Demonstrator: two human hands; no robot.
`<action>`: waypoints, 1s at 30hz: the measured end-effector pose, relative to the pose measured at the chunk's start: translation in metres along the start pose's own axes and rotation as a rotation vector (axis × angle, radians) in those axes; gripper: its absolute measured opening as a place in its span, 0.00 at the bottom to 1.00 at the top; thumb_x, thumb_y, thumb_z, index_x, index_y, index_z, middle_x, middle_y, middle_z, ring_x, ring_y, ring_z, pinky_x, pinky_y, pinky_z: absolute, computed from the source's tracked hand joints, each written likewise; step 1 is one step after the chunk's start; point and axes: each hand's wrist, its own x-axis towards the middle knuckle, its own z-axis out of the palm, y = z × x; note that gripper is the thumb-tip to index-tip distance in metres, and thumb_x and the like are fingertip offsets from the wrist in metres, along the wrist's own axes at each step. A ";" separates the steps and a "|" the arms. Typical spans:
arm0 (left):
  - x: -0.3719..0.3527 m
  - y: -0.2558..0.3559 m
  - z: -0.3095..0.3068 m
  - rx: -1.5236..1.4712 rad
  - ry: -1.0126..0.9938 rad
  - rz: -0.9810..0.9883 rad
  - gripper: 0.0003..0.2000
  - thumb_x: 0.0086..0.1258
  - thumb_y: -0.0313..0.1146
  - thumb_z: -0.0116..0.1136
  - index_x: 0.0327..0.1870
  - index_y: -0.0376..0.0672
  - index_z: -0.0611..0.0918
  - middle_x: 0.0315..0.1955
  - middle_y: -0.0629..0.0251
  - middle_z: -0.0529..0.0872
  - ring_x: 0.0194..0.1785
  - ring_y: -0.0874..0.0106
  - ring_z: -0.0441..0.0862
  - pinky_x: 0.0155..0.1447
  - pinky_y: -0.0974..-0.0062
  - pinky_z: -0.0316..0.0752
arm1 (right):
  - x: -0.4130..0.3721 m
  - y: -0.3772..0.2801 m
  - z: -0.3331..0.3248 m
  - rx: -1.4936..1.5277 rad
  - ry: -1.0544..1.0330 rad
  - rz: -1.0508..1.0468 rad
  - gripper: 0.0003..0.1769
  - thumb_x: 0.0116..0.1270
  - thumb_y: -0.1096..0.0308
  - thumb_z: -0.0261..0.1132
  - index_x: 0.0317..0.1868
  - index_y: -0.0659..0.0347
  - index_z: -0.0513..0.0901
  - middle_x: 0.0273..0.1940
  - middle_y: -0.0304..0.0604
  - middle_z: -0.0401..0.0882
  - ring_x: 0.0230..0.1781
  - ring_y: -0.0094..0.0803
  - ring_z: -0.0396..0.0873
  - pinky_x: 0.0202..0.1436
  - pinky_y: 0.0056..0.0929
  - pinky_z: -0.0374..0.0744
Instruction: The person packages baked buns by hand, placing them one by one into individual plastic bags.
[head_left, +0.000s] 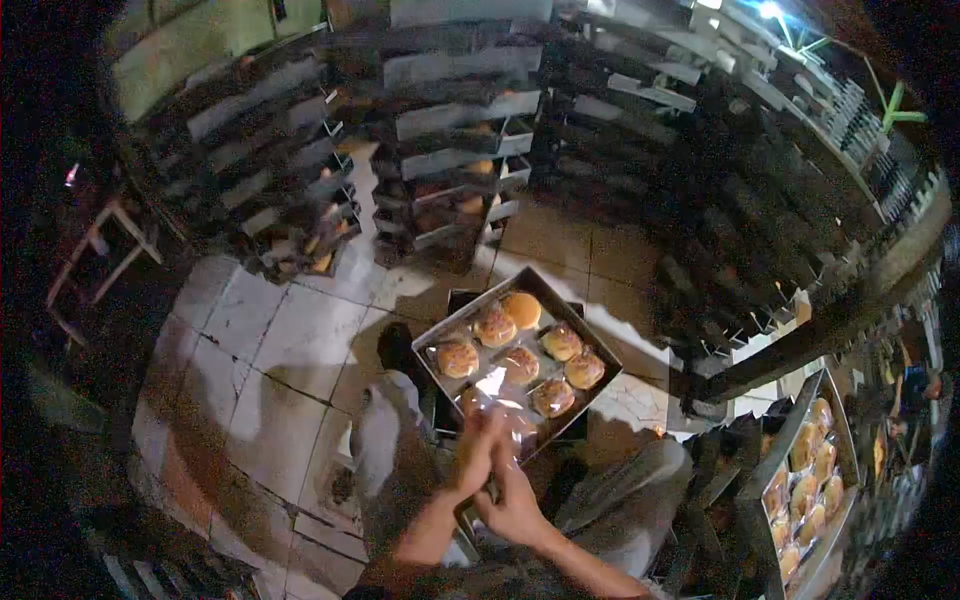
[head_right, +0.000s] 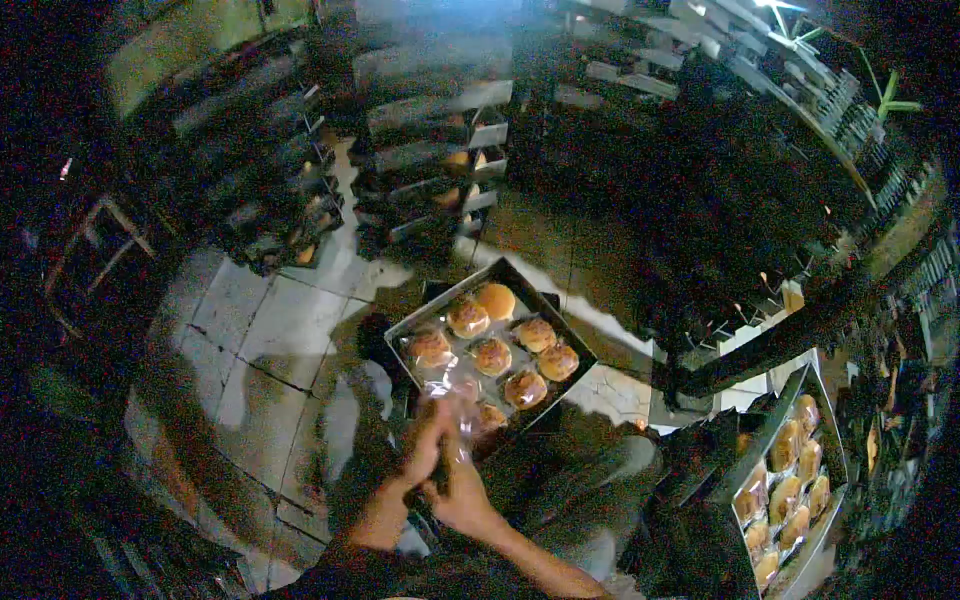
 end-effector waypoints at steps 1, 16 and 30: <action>0.014 0.008 -0.016 -0.034 0.121 0.024 0.20 0.81 0.47 0.53 0.61 0.40 0.74 0.51 0.63 0.82 0.51 0.73 0.79 0.57 0.72 0.74 | 0.015 -0.004 0.002 -0.101 0.001 -0.085 0.47 0.63 0.74 0.65 0.80 0.66 0.53 0.71 0.65 0.68 0.73 0.52 0.69 0.75 0.41 0.66; 0.035 -0.019 -0.121 -0.608 0.338 0.048 0.32 0.78 0.42 0.54 0.79 0.42 0.58 0.68 0.51 0.74 0.60 0.57 0.81 0.54 0.64 0.79 | 0.392 0.384 -0.106 -1.082 0.128 -0.037 0.31 0.63 0.56 0.72 0.58 0.72 0.76 0.59 0.70 0.74 0.56 0.60 0.77 0.61 0.48 0.77; 0.038 -0.023 -0.048 -0.572 0.165 -0.124 0.29 0.80 0.58 0.46 0.67 0.41 0.75 0.60 0.55 0.84 0.62 0.53 0.82 0.58 0.49 0.82 | -0.009 0.038 -0.066 1.309 0.086 0.314 0.40 0.67 0.70 0.69 0.76 0.60 0.60 0.70 0.51 0.68 0.66 0.51 0.76 0.58 0.61 0.85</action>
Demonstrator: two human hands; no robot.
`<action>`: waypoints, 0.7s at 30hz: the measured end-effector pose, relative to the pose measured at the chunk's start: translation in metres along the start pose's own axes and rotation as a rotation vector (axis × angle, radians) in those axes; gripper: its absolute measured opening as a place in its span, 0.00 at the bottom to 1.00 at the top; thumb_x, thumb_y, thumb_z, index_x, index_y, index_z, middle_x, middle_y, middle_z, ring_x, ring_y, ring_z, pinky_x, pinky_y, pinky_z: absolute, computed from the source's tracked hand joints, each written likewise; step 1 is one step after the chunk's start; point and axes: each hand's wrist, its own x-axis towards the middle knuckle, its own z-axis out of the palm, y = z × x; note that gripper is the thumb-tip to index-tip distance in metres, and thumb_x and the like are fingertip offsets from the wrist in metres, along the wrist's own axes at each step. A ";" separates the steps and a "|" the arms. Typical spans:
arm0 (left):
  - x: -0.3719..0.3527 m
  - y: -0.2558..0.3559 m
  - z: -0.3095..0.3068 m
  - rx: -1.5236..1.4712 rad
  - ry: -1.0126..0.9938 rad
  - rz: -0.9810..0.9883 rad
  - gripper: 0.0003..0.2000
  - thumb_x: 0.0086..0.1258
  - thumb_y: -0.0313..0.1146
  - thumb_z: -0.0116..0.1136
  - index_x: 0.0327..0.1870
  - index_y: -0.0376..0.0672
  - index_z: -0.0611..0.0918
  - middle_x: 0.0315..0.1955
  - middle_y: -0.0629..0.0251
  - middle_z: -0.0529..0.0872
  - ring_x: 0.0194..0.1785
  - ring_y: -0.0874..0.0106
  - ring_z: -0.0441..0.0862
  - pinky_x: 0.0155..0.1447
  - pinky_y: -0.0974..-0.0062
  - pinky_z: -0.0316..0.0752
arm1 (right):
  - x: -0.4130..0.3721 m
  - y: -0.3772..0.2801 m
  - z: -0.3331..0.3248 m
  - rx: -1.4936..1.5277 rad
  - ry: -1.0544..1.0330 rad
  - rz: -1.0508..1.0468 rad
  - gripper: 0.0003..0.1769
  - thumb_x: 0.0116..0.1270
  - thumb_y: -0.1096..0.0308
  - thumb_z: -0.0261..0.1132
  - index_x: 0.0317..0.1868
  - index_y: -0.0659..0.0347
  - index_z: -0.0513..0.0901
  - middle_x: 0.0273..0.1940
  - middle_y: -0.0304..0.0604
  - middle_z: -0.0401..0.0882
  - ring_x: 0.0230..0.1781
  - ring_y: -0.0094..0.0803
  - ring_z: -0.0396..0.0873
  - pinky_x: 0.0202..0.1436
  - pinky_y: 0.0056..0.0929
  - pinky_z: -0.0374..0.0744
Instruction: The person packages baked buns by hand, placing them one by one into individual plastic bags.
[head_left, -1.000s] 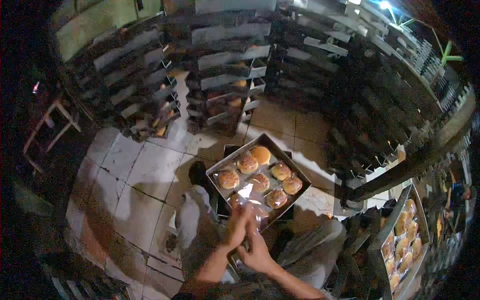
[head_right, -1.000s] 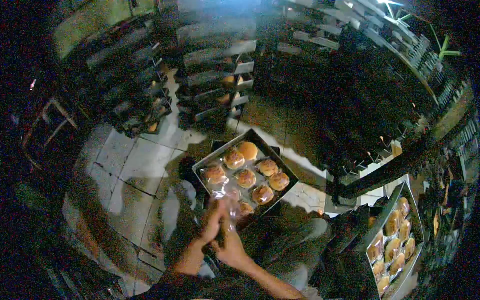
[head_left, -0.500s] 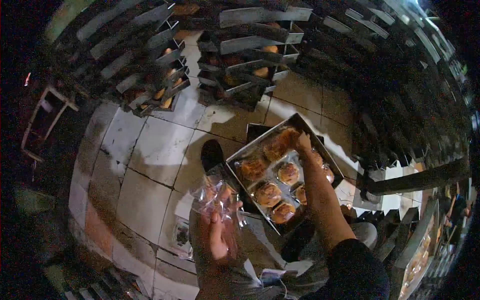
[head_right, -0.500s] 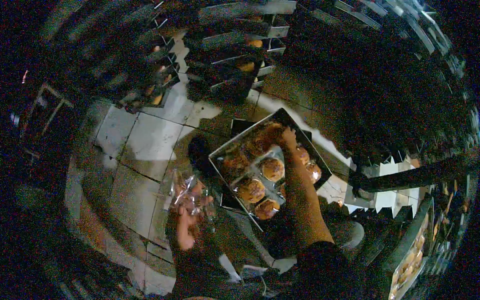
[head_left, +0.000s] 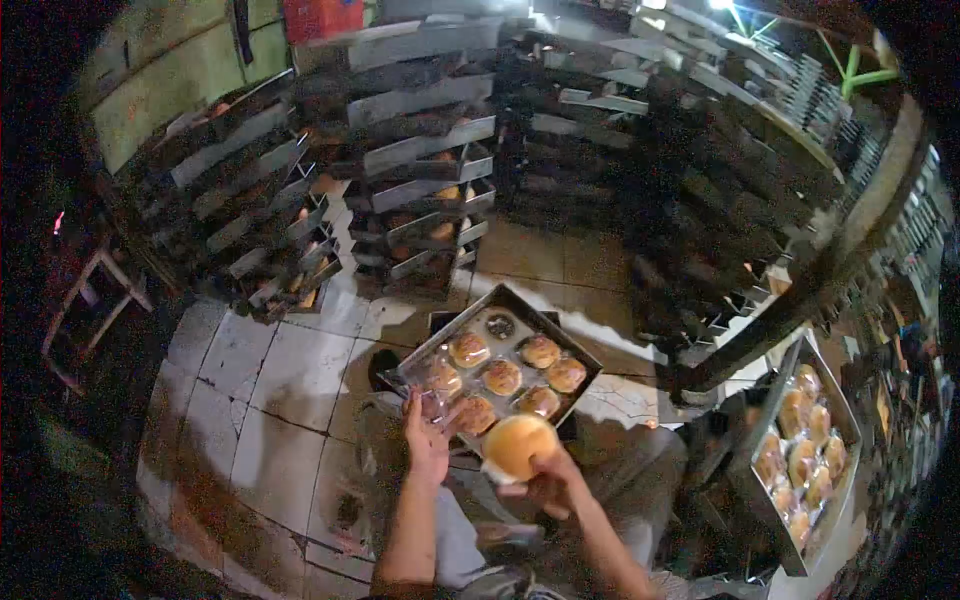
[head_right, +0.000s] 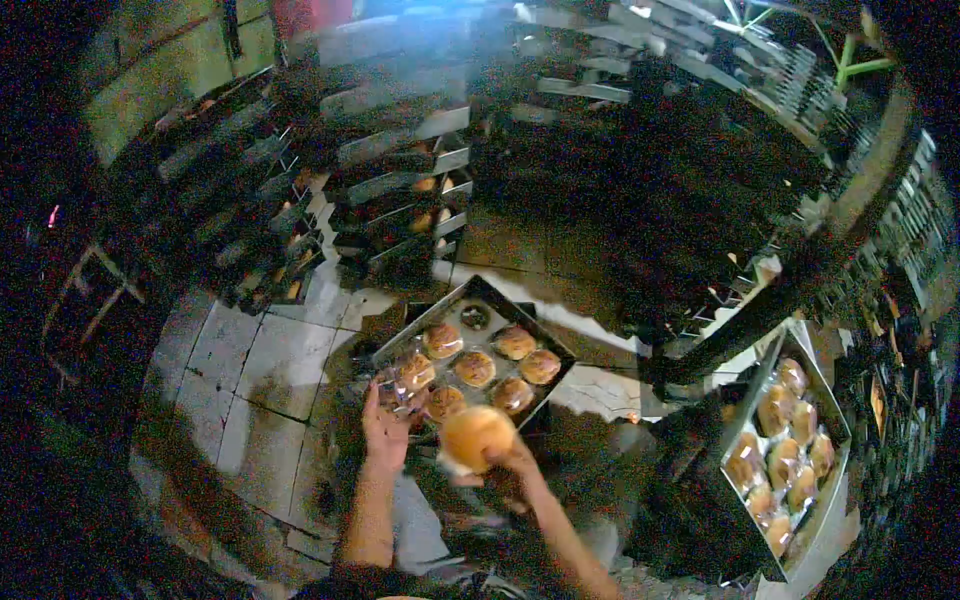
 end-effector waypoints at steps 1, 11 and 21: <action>-0.004 -0.003 0.003 0.003 -0.015 0.004 0.29 0.80 0.58 0.46 0.67 0.41 0.75 0.60 0.55 0.84 0.62 0.53 0.82 0.58 0.49 0.82 | -0.010 0.007 -0.008 -0.092 -0.053 0.010 0.40 0.66 0.71 0.71 0.75 0.60 0.61 0.69 0.51 0.70 0.66 0.50 0.76 0.59 0.58 0.85; 0.010 -0.043 0.006 -0.242 -0.345 -0.028 0.28 0.82 0.53 0.44 0.70 0.39 0.74 0.61 0.55 0.82 0.52 0.57 0.87 0.57 0.58 0.84 | -0.052 0.009 0.055 -1.657 -0.248 -0.764 0.37 0.60 0.80 0.67 0.72 0.61 0.72 0.73 0.57 0.68 0.76 0.54 0.65 0.76 0.41 0.68; 0.017 -0.127 -0.045 0.233 0.056 0.242 0.28 0.82 0.53 0.48 0.68 0.37 0.75 0.62 0.58 0.81 0.58 0.64 0.83 0.58 0.62 0.81 | 0.013 0.034 0.039 -1.599 0.005 -0.454 0.29 0.67 0.73 0.58 0.70 0.59 0.76 0.70 0.61 0.70 0.70 0.56 0.72 0.70 0.47 0.72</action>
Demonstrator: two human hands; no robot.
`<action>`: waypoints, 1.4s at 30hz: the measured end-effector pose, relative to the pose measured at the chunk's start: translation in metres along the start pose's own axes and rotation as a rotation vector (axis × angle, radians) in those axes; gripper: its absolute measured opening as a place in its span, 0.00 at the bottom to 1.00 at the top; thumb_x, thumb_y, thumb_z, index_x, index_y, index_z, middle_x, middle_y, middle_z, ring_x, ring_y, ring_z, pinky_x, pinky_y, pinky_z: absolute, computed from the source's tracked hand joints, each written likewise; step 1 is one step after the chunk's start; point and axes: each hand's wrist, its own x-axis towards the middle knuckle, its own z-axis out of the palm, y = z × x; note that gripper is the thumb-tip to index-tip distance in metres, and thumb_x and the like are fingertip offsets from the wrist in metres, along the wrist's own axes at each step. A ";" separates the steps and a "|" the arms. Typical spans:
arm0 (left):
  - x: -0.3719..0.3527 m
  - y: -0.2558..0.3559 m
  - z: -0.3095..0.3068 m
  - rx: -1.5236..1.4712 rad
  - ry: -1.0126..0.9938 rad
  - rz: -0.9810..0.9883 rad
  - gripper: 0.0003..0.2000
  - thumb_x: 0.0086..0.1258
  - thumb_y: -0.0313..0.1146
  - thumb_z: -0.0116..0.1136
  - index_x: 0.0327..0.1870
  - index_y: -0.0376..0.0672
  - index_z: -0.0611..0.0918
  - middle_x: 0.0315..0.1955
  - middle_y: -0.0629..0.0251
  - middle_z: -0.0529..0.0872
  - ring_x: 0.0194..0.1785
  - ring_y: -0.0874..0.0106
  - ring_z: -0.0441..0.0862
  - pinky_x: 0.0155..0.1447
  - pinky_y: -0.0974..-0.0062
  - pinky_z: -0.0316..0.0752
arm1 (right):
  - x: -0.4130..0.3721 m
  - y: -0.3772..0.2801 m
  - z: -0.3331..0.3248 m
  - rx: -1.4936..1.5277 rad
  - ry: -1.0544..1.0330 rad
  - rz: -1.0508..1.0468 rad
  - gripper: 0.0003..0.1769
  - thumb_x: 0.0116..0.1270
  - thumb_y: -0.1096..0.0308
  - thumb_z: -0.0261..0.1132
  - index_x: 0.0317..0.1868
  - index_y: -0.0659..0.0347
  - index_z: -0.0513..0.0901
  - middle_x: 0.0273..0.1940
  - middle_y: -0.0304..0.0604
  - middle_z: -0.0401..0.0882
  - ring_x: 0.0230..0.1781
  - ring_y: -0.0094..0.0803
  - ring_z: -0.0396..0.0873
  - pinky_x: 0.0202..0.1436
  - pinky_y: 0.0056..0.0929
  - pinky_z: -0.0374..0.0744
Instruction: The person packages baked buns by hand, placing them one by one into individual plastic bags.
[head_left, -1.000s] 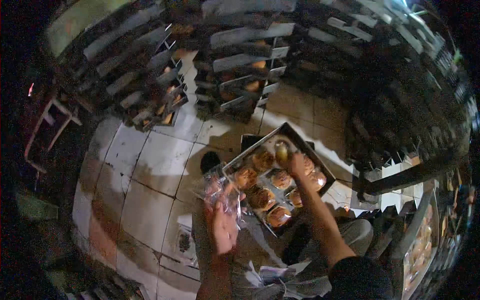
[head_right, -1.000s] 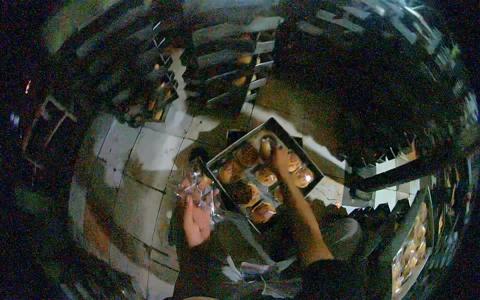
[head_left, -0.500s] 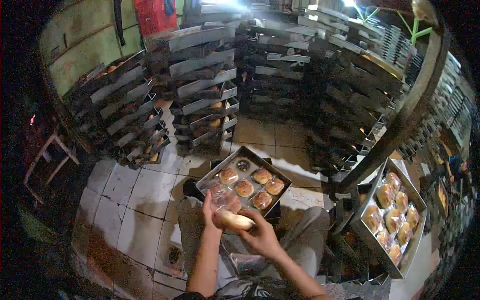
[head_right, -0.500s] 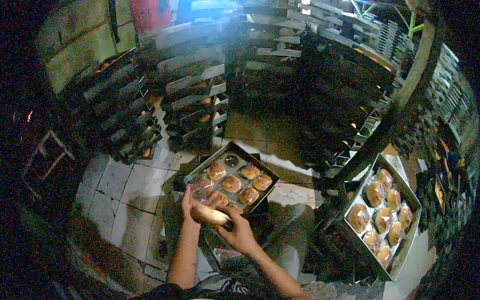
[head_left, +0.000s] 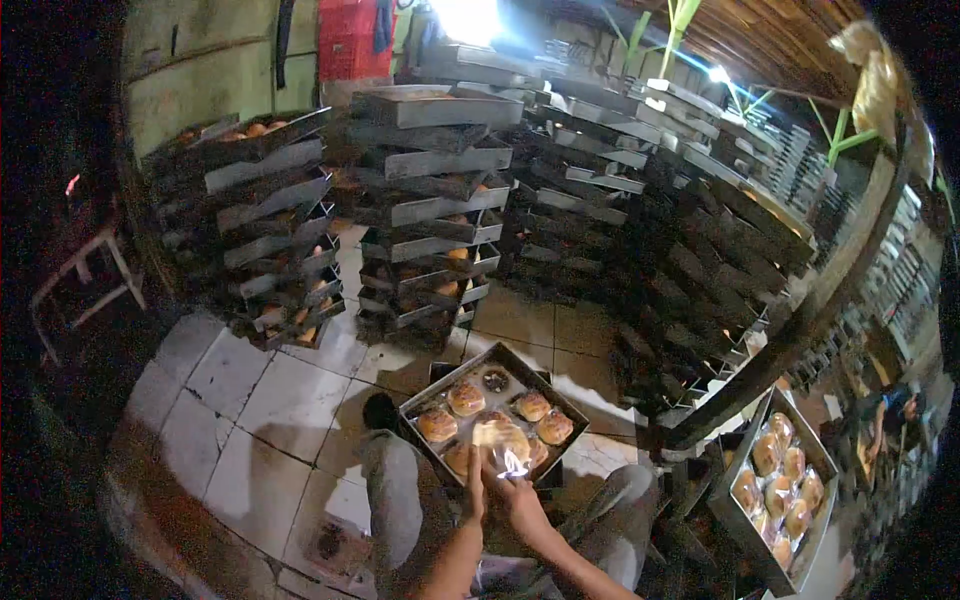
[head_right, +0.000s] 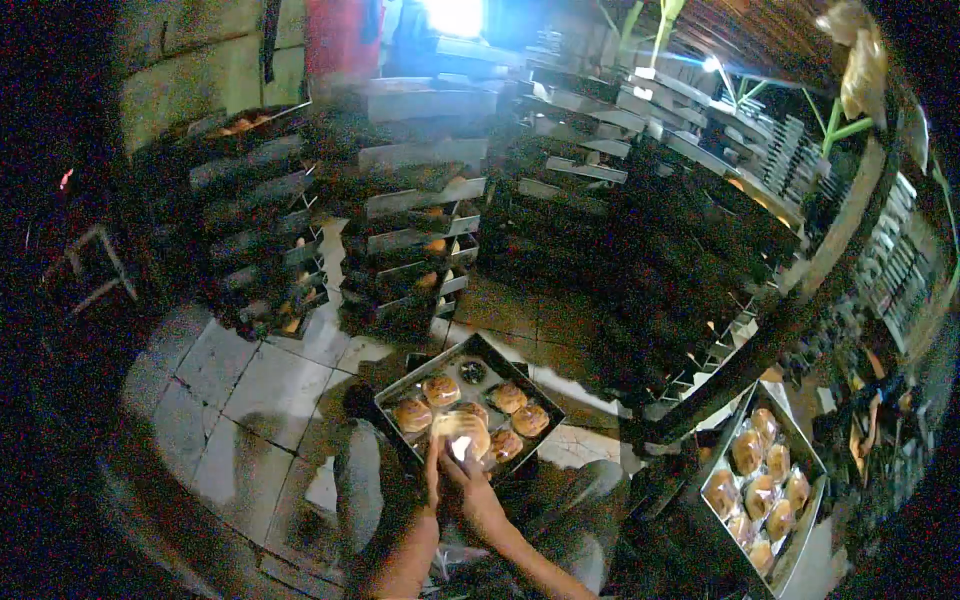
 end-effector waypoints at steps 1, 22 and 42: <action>0.007 -0.003 -0.005 0.035 0.014 0.015 0.28 0.82 0.53 0.49 0.68 0.37 0.75 0.62 0.59 0.81 0.58 0.65 0.83 0.58 0.62 0.81 | 0.002 -0.003 0.005 -0.045 0.046 -0.058 0.25 0.70 0.71 0.57 0.68 0.61 0.77 0.65 0.59 0.74 0.64 0.54 0.75 0.66 0.46 0.74; -0.130 0.122 -0.081 0.216 0.003 -0.544 0.35 0.78 0.65 0.43 0.70 0.43 0.72 0.59 0.67 0.82 0.49 0.60 0.85 0.45 0.59 0.80 | -0.042 -0.043 -0.026 0.274 0.081 -0.295 0.08 0.64 0.78 0.71 0.44 0.65 0.87 0.44 0.51 0.85 0.47 0.42 0.84 0.52 0.33 0.80; -0.131 0.273 -0.018 0.526 -0.039 0.387 0.04 0.71 0.25 0.65 0.38 0.34 0.85 0.28 0.63 0.87 0.27 0.75 0.82 0.31 0.75 0.75 | -0.013 -0.075 -0.040 0.592 0.155 0.119 0.10 0.65 0.67 0.75 0.41 0.65 0.90 0.40 0.38 0.89 0.41 0.23 0.82 0.52 0.25 0.78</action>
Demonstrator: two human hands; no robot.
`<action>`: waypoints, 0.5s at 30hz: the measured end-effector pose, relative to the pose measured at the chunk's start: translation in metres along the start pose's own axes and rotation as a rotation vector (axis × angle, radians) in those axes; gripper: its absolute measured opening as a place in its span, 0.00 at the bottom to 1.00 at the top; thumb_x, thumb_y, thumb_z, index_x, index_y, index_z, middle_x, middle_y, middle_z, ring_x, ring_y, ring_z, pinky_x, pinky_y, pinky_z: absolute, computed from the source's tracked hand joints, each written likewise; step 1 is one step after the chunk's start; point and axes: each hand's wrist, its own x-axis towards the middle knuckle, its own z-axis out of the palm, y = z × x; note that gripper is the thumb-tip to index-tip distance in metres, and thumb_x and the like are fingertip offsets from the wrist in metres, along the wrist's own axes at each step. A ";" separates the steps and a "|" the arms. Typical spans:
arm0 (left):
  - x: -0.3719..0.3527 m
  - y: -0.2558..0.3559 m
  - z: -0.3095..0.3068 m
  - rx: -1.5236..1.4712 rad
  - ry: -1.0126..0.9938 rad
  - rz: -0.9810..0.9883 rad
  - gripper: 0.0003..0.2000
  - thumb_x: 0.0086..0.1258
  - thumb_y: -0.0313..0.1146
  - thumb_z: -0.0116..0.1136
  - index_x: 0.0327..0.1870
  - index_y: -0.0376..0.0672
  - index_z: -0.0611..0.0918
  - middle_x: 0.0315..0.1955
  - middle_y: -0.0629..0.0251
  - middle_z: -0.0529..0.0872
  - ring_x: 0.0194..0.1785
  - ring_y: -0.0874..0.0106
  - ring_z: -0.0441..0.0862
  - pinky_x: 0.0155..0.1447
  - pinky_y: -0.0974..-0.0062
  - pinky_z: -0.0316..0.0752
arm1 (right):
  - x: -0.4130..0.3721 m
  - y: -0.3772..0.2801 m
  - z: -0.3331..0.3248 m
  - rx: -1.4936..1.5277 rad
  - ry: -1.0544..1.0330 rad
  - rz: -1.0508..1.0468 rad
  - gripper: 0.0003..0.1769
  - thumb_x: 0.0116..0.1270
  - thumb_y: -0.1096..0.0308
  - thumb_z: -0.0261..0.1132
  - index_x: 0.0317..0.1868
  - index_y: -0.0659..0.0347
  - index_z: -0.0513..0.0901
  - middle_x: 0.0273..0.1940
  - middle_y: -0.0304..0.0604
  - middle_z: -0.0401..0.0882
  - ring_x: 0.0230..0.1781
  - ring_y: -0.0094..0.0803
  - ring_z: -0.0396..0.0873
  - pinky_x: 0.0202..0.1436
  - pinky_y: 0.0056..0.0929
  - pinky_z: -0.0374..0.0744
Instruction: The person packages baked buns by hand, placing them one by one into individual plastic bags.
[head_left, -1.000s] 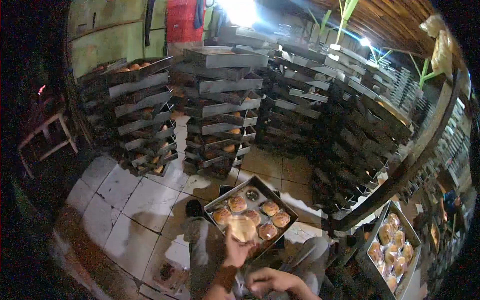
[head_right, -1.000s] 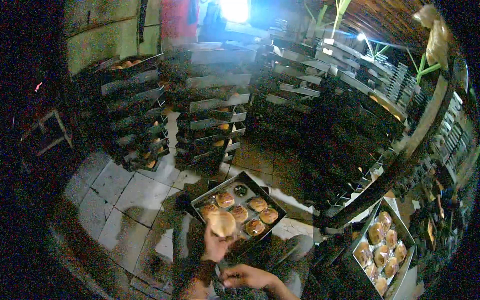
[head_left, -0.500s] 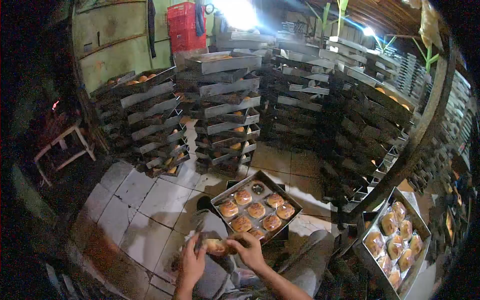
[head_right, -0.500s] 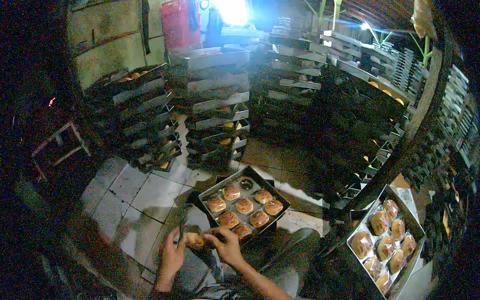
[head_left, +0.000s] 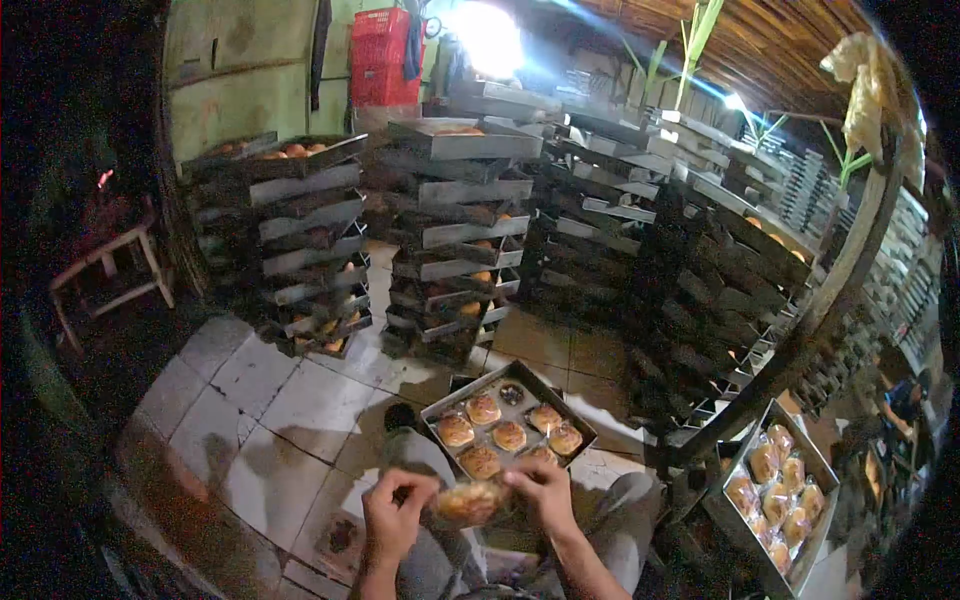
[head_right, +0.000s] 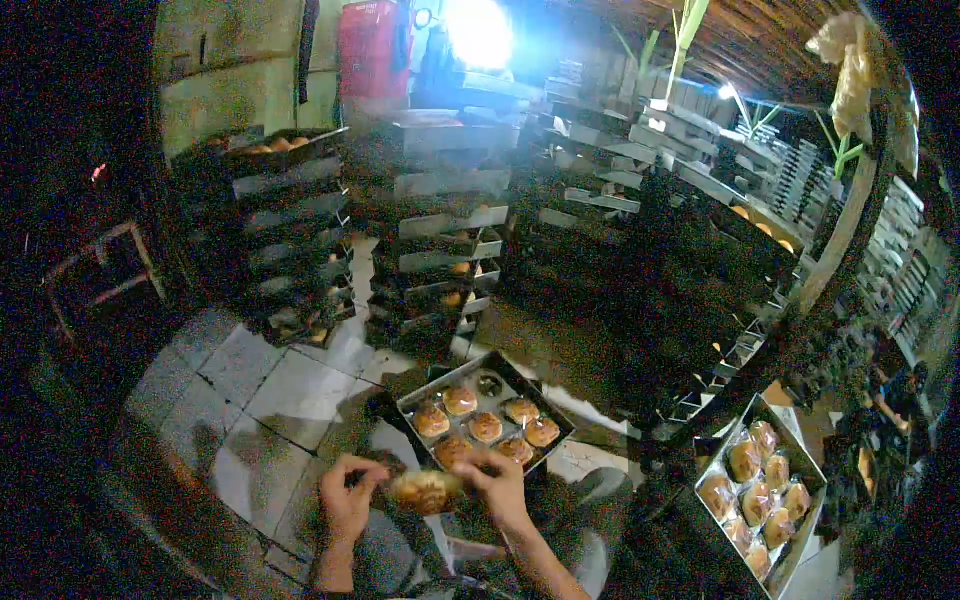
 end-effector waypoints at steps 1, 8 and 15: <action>0.012 0.002 0.003 0.111 -0.014 0.126 0.04 0.70 0.27 0.67 0.38 0.35 0.84 0.28 0.62 0.87 0.29 0.73 0.82 0.34 0.73 0.75 | 0.010 -0.003 0.003 -0.037 -0.002 -0.017 0.10 0.66 0.66 0.74 0.41 0.66 0.90 0.39 0.37 0.89 0.40 0.23 0.81 0.51 0.26 0.78; -0.003 0.001 -0.028 0.343 -0.009 0.057 0.06 0.70 0.28 0.67 0.38 0.35 0.83 0.30 0.59 0.87 0.35 0.71 0.84 0.41 0.71 0.76 | 0.015 0.063 0.008 0.096 -0.182 0.333 0.11 0.70 0.65 0.71 0.41 0.67 0.85 0.33 0.41 0.84 0.31 0.28 0.81 0.35 0.30 0.78; -0.016 -0.034 -0.043 0.132 0.037 -0.129 0.07 0.68 0.28 0.69 0.36 0.35 0.83 0.27 0.64 0.86 0.32 0.77 0.80 0.38 0.74 0.75 | -0.006 0.071 0.027 0.091 -0.124 0.189 0.11 0.67 0.64 0.74 0.39 0.65 0.89 0.36 0.38 0.88 0.40 0.25 0.83 0.49 0.29 0.79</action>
